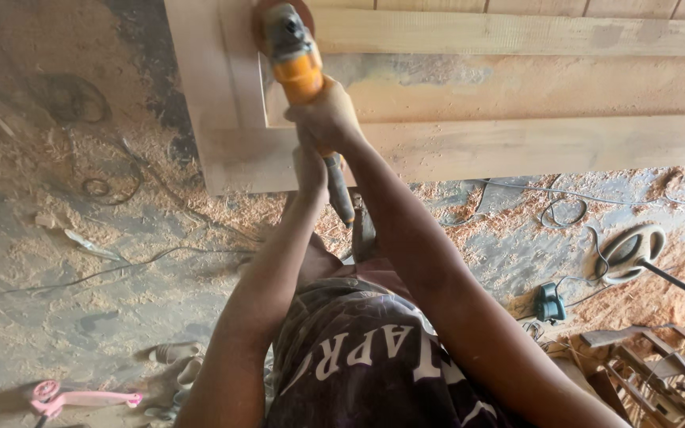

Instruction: The person uses an electric sander to smooth the surface of a wooden door. They move the sander across the panels and frame, generating sawdust. The person adjusts their position and the door's orientation to reach different areas.

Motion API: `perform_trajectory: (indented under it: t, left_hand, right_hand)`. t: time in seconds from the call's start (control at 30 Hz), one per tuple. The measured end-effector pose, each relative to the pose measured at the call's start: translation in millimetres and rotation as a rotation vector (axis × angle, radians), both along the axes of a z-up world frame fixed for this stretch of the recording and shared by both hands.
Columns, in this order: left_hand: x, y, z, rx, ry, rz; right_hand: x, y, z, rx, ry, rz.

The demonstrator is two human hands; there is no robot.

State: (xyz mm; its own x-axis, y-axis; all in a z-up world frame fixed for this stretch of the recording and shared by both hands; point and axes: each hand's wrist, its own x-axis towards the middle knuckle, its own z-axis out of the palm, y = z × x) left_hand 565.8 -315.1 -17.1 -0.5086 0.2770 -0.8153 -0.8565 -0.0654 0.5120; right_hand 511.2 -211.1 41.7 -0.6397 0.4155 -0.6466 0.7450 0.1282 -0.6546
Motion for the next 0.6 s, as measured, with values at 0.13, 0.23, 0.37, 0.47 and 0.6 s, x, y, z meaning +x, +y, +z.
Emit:
perform_trajectory:
  t: [0.13, 0.23, 0.37, 0.47, 0.6]
  left_hand:
    - [26.6, 28.4, 4.1, 0.014, -0.009, -0.139]
    - [41.4, 55.9, -3.9, 0.044, 0.021, -0.256]
    - [60.9, 102.0, -15.6, 0.136, 0.055, -0.536]
    - [63.2, 130.5, -12.5, -0.001, 0.07, -0.674]
    - [54.5, 125.4, -1.3, -0.037, 0.118, -0.592]
  right_hand:
    - [35.3, 39.5, -3.4, -0.08, 0.016, -0.138]
    - [62.4, 67.5, -11.3, -0.107, 0.045, -0.265]
    - [106.6, 110.2, -10.7, -0.254, 0.105, -0.63]
    - [126.1, 135.1, -2.1, -0.262, 0.21, -0.749]
    - [115.2, 128.7, 0.7, -0.291, 0.218, -0.712]
